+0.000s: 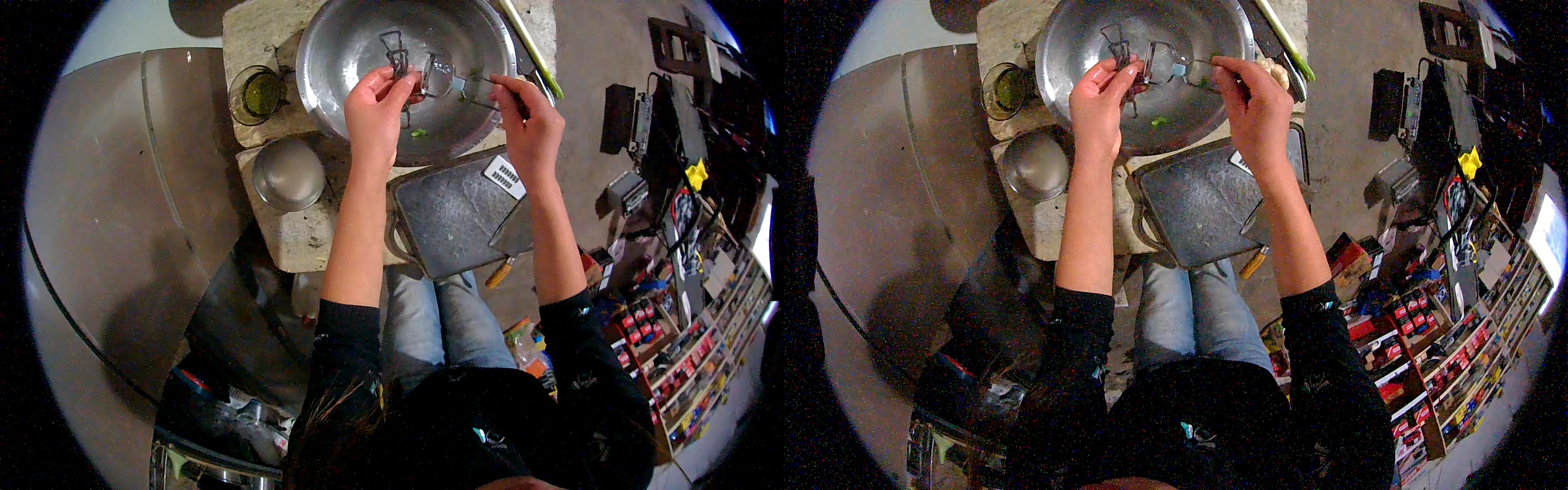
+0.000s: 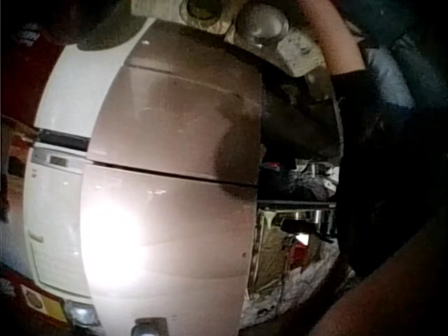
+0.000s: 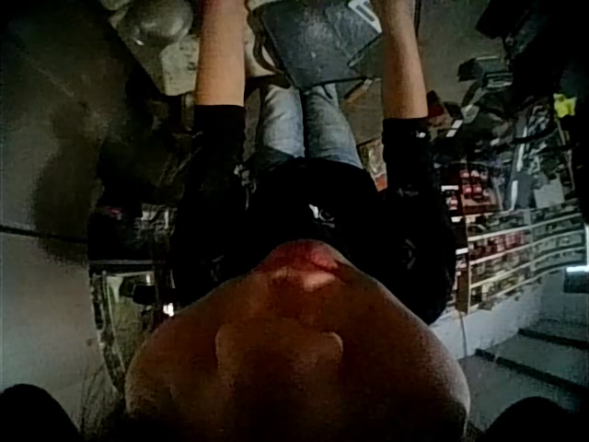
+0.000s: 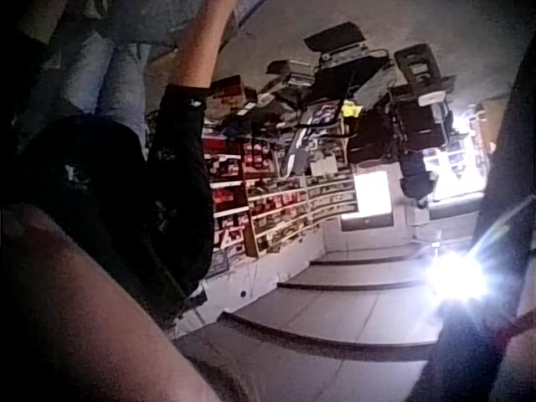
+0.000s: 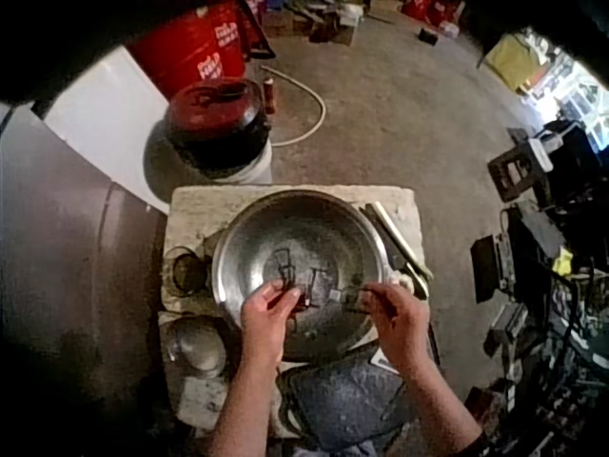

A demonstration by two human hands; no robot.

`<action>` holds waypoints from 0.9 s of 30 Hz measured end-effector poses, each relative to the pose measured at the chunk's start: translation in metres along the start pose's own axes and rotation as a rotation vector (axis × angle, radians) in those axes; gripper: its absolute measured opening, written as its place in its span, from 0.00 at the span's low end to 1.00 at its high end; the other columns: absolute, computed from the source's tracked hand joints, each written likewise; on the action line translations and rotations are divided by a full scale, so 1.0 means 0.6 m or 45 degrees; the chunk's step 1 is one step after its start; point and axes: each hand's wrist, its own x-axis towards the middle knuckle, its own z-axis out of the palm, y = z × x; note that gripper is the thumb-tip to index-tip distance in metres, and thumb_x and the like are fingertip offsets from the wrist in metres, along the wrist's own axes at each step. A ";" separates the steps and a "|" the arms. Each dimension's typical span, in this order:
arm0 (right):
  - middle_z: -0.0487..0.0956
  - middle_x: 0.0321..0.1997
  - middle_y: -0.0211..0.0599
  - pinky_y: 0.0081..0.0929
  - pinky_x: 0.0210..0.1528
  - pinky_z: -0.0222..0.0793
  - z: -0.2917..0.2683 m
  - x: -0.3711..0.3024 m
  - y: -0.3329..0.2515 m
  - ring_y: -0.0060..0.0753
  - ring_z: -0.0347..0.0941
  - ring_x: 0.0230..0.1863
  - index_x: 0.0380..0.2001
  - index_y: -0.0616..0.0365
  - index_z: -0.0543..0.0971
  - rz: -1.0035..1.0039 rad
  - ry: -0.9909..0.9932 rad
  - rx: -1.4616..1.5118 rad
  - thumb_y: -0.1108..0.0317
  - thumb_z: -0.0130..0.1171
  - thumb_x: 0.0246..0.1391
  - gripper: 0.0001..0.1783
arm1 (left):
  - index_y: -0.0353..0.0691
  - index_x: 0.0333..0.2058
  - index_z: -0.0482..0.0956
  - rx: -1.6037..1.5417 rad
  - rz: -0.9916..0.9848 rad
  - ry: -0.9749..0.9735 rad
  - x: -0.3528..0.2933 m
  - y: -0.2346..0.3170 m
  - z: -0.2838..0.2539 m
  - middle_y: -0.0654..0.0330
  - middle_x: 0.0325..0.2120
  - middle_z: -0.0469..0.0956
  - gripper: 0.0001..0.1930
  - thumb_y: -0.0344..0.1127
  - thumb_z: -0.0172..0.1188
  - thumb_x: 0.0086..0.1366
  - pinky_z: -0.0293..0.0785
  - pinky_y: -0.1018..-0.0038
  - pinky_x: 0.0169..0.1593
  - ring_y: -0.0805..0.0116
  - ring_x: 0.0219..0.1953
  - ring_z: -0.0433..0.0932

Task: The person rinses noodles in a metal bowl at an outdoor sink, then moves to a cluttered indoor counter to transfer chopped vegetables into a bowl. They wash a grater and chopsticks in a basin, retrieve keys from a shelf, and wash a steel wool scrubber before returning to the counter to handle a bowl and chopsticks.

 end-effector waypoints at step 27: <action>0.78 0.27 0.44 0.37 0.34 0.69 0.095 0.050 0.080 0.49 0.74 0.31 0.31 0.55 0.79 -0.095 -0.341 -0.555 0.62 0.54 0.50 0.10 | 0.30 0.41 0.67 0.595 -0.075 0.666 0.111 -0.201 -0.076 0.51 0.38 0.73 0.17 0.21 0.56 0.51 0.73 0.67 0.40 0.61 0.33 0.76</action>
